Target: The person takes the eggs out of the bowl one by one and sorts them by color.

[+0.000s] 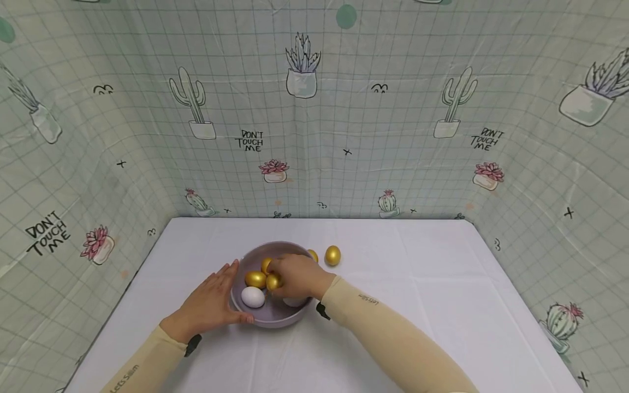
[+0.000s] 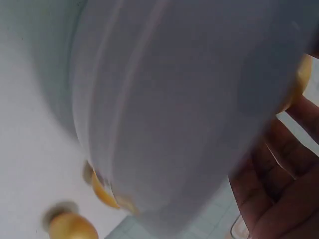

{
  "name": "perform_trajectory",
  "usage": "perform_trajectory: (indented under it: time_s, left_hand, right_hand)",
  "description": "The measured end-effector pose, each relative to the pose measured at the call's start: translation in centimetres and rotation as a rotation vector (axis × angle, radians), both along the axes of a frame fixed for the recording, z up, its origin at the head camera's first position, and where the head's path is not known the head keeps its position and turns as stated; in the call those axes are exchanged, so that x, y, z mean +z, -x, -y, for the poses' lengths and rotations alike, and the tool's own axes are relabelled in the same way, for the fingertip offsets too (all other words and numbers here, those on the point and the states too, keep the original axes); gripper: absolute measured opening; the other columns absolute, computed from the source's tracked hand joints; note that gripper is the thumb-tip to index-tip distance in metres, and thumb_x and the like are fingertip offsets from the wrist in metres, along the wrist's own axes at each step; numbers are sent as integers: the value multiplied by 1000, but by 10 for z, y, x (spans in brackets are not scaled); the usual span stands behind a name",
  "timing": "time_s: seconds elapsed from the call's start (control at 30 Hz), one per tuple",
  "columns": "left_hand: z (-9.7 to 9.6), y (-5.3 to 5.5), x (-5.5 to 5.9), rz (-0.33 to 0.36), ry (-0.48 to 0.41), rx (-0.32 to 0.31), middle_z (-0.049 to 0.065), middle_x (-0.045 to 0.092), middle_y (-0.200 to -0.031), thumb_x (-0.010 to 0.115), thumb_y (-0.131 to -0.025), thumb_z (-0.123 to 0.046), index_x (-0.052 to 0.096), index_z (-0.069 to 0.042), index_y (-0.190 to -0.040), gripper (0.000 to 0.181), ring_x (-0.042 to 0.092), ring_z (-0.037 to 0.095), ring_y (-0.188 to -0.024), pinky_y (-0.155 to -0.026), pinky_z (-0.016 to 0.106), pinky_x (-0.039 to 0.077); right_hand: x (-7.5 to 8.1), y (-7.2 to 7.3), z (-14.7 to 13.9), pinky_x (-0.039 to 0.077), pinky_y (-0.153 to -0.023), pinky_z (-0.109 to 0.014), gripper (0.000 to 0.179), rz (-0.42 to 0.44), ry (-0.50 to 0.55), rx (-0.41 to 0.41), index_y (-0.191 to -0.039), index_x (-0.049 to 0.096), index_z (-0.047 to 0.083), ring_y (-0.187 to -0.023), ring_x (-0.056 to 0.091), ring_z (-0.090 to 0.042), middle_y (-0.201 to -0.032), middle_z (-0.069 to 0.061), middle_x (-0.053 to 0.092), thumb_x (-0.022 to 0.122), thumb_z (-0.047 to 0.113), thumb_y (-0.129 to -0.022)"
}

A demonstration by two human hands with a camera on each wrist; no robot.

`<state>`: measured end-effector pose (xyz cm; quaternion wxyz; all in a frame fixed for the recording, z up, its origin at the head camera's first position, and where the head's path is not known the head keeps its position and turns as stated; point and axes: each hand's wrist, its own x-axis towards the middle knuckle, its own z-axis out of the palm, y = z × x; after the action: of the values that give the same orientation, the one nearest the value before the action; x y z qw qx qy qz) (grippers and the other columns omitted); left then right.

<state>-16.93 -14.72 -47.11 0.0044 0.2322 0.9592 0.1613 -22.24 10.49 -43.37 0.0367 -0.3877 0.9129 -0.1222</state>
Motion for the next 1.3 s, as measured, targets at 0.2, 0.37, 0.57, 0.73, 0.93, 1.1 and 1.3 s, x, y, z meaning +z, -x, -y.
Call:
perform_trajectory:
  time_s: [0.2, 0.37, 0.57, 0.73, 0.93, 1.1, 1.3]
  left_hand:
    - [0, 0, 1, 11, 2, 10, 25, 28, -157, 63, -69, -85, 18, 7, -156, 134, 25, 40, -145, -112, 59, 27]
    - [-1, 0, 2, 4, -10, 10, 27, 30, -156, 66, -69, -83, 20, 8, -155, 133, 28, 42, -144, -111, 59, 28]
    - [-1, 1, 2, -11, -10, 4, 27, 31, -155, 68, -70, -80, 21, 10, -154, 132, 30, 42, -143, -110, 59, 29]
    - [-1, 0, 1, -11, -14, 5, 27, 31, -155, 68, -70, -80, 21, 9, -154, 131, 29, 42, -143, -111, 59, 29]
    - [-1, 0, 1, -8, -15, 4, 27, 31, -155, 69, -70, -79, 20, 9, -154, 131, 29, 42, -143, -111, 59, 29]
    - [-1, 0, 2, 9, -15, 10, 27, 30, -156, 69, -70, -79, 20, 9, -155, 132, 29, 41, -144, -111, 59, 28]
    - [0, 0, 2, 13, -24, 10, 27, 30, -156, 69, -69, -79, 19, 8, -155, 132, 28, 42, -144, -111, 59, 28]
  right_hand:
    - [17, 8, -18, 51, -84, -32, 45, 84, 113, -56, -125, 67, 10, -97, 61, -15, -115, 1, 65, 78, 27, -84]
    - [27, 19, -39, 52, -82, -30, 44, 114, 225, -103, -125, 67, 9, -98, 62, -15, -116, 1, 65, 78, 24, -85]
    - [36, 29, -68, 53, -83, -31, 45, 126, 299, -184, -125, 66, 8, -103, 64, -16, -119, 1, 65, 79, 22, -84]
    - [37, 36, -95, 52, -89, -36, 49, 159, 318, -263, -127, 65, 6, -105, 64, -21, -119, -1, 65, 79, 19, -82]
    - [21, 45, -127, 54, -87, -40, 49, 168, 326, -361, -126, 65, 3, -105, 65, -27, -116, -4, 66, 80, 19, -82]
    - [0, 53, -146, 55, -85, -40, 48, 157, 291, -402, -124, 65, 0, -103, 66, -29, -115, -8, 67, 79, 18, -82]
    - [-14, 55, -155, 53, -88, -44, 45, 172, 249, -423, -122, 65, -1, -103, 65, -31, -116, -12, 67, 77, 18, -83]
